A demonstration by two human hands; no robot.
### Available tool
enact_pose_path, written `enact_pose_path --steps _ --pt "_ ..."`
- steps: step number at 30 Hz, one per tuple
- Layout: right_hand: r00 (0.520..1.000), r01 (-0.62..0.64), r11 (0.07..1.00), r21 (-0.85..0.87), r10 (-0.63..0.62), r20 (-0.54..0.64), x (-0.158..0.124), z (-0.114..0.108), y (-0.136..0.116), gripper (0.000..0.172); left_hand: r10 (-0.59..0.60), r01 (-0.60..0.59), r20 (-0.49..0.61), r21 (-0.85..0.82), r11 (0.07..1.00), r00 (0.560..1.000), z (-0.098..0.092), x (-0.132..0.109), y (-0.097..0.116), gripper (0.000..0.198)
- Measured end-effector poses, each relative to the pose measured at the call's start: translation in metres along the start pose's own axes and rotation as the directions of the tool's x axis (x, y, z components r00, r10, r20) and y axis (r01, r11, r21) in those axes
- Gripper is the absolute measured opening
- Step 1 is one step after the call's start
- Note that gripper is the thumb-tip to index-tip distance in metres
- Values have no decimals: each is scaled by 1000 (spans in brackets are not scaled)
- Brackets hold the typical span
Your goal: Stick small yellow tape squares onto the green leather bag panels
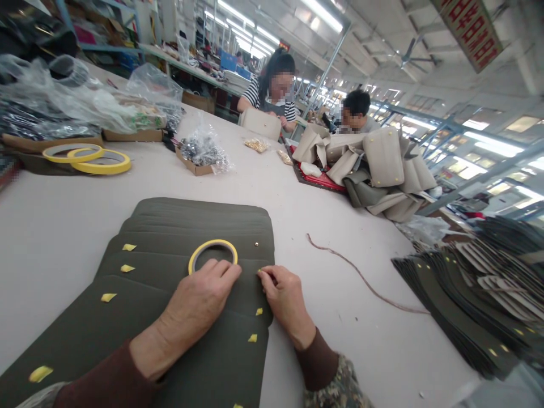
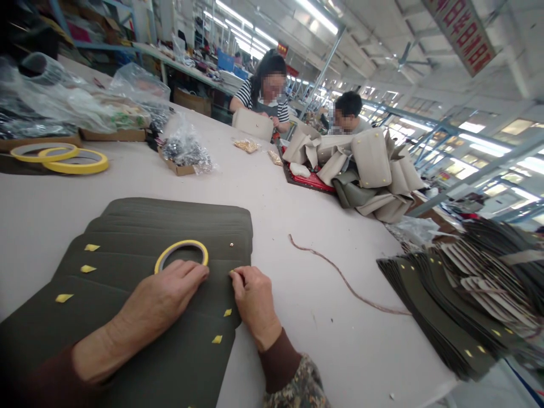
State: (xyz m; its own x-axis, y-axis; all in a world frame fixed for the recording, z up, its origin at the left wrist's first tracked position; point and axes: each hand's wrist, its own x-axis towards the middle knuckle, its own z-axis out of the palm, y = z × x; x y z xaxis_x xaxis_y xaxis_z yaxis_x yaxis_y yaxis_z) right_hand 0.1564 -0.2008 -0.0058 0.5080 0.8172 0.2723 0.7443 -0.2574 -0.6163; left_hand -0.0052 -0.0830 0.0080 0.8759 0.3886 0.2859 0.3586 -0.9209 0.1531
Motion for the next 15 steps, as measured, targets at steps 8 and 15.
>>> enact_pose_path --steps 8,15 --pt "993 50 993 -105 -39 109 13 -8 -8 13 -73 83 -85 117 990 994 -9 8 -20 18" --pt "969 22 994 111 -48 243 -8 -28 -16 9 57 -93 -286 -114 989 957 -4 0 -24 23"
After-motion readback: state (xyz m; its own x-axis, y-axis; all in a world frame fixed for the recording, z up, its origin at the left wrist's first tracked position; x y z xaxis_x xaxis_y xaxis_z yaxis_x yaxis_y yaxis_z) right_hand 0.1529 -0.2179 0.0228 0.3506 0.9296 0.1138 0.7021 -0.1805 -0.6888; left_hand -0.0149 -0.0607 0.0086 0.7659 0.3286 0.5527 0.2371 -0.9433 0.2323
